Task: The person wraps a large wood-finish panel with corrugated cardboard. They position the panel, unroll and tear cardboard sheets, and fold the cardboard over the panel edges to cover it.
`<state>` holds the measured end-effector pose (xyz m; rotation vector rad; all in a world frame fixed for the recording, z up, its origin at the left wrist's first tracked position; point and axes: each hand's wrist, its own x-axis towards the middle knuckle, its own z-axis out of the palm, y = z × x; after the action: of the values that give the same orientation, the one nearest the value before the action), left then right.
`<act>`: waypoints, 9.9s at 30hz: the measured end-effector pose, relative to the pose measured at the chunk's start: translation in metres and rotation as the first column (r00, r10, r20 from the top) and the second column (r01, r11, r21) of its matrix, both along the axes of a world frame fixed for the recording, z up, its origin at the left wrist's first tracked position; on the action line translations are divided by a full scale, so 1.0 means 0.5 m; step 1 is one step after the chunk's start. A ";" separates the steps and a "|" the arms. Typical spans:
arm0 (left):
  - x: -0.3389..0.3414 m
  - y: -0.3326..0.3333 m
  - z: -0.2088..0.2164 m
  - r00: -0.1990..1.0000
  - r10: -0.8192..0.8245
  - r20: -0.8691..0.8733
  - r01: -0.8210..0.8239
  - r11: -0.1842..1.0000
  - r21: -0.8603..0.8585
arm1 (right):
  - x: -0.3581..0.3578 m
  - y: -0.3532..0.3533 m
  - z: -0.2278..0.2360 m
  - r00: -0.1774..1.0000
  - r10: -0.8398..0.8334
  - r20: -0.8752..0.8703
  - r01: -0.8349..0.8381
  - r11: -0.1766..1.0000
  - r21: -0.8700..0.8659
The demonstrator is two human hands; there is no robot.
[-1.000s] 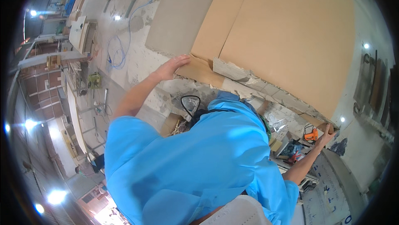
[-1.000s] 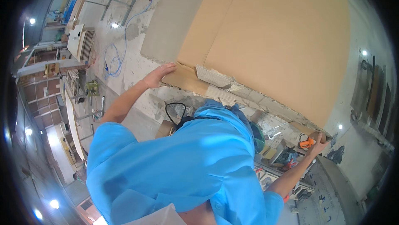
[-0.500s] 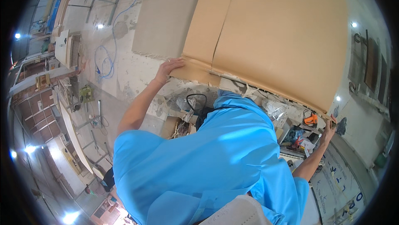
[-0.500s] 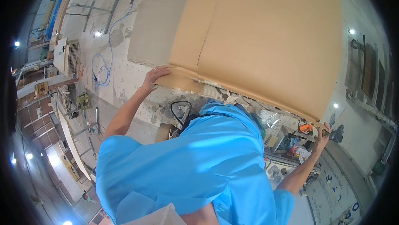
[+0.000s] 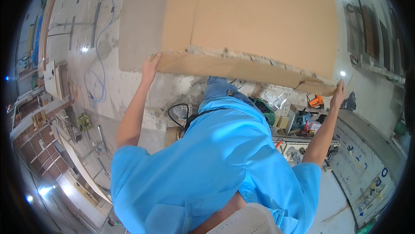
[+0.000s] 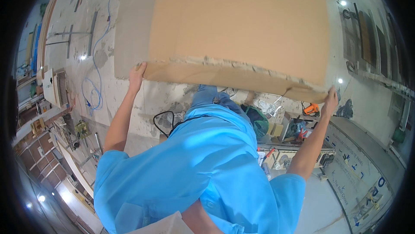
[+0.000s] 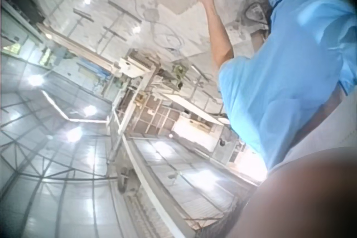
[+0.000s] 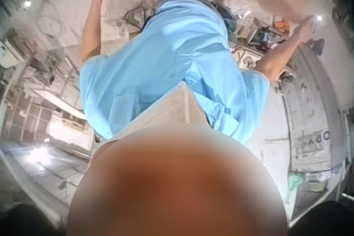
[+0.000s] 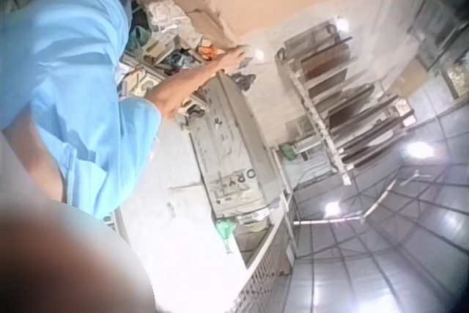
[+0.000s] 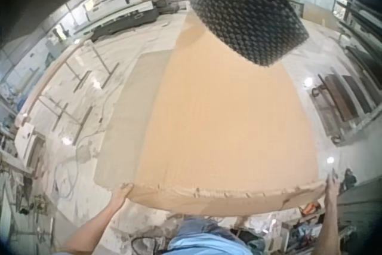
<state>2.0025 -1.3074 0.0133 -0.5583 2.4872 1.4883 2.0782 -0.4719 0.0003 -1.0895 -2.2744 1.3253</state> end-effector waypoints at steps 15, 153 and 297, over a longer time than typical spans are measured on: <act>-0.104 0.062 -0.099 0.978 0.140 -0.157 -0.184 0.929 -0.320 | -0.174 -0.110 -0.019 0.797 -0.268 0.541 -0.060 0.857 0.512; -1.220 1.735 -0.070 0.971 -0.100 -0.216 -0.092 0.680 -0.727 | -1.291 0.788 0.023 0.750 0.644 -0.151 -0.662 0.734 -0.152; -1.357 1.621 -0.059 -0.115 0.987 -0.115 -0.738 -0.162 -0.655 | -1.627 -0.545 -0.085 -0.936 -0.010 0.352 0.245 -0.735 0.632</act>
<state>1.3238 -0.4966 -0.0164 -2.9859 1.7223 0.3468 1.2645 -0.7446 -0.0421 -2.7949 0.9399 -0.3172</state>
